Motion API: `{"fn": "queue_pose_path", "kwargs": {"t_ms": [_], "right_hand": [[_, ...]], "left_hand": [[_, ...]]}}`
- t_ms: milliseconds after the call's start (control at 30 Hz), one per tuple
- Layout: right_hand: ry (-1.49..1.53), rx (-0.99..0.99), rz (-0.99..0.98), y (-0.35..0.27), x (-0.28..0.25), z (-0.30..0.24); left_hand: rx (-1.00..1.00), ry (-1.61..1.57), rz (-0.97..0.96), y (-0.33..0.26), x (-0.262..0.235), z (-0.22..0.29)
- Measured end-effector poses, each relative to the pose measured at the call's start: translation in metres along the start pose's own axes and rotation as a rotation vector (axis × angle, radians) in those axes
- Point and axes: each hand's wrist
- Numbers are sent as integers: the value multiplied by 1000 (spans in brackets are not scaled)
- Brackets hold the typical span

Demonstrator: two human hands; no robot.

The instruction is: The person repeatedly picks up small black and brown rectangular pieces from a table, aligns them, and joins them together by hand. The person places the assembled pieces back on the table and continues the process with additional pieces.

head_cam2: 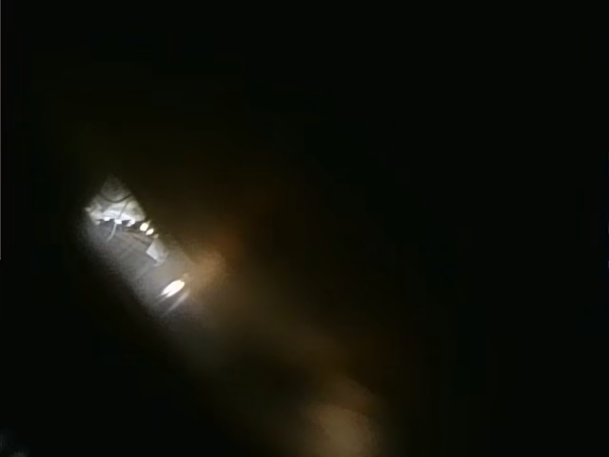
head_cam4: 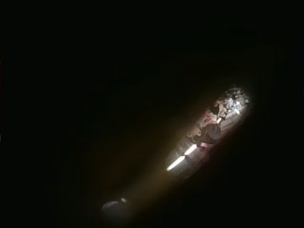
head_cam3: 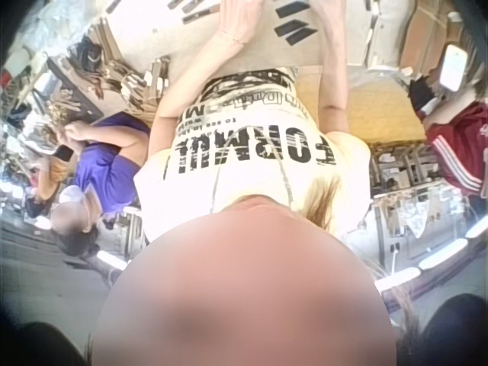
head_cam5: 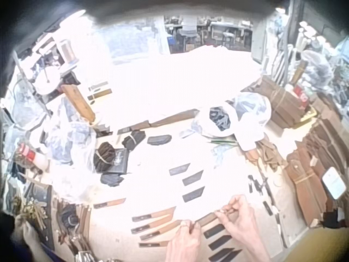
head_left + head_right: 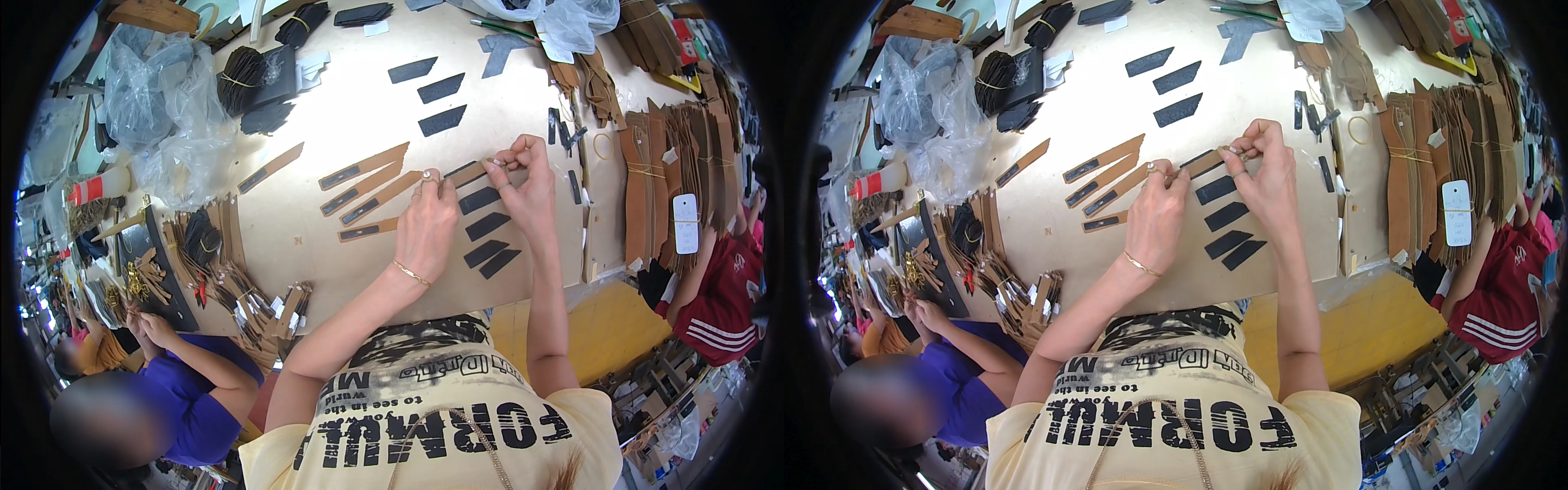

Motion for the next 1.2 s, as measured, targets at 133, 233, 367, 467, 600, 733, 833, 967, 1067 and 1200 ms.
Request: {"fn": "queue_pose_path", "kwargs": {"t_ms": [133,233,367,467,600,733,833,967,1067,1200], "right_hand": [[-25,-113,53,-2,3,3],[-98,-93,31,-4,4,3],[-337,-249,42,-9,6,0],[-561,-380,73,-18,12,-4],[-743,-516,-12,-35,22,-11],[-636,-498,-115,-50,30,-21],[-435,-364,-79,-50,33,-28],[-255,-124,-13,-37,34,-32],[-146,-4,-22,-25,28,-30],[-48,148,-78,-15,20,-26]], "left_hand": [[-1,-1,-5,0,0,0],[-9,5,-28,0,-1,1],[-35,-1,-45,0,-2,1],[-66,-53,-55,0,-1,2],[-121,-179,-35,3,-3,-3],[-157,-407,6,5,-12,-13],[-224,-622,87,6,-18,-12],[-163,-853,211,11,-17,-6],[-67,-821,320,11,-12,-10],[144,-275,251,2,-4,-24]]}}
Point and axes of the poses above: each hand's wrist, its own y-axis towards the middle knuckle, its own x-axis out of the palm, z = x × y, and after that the axes turned 1 degree about -x, right-handed
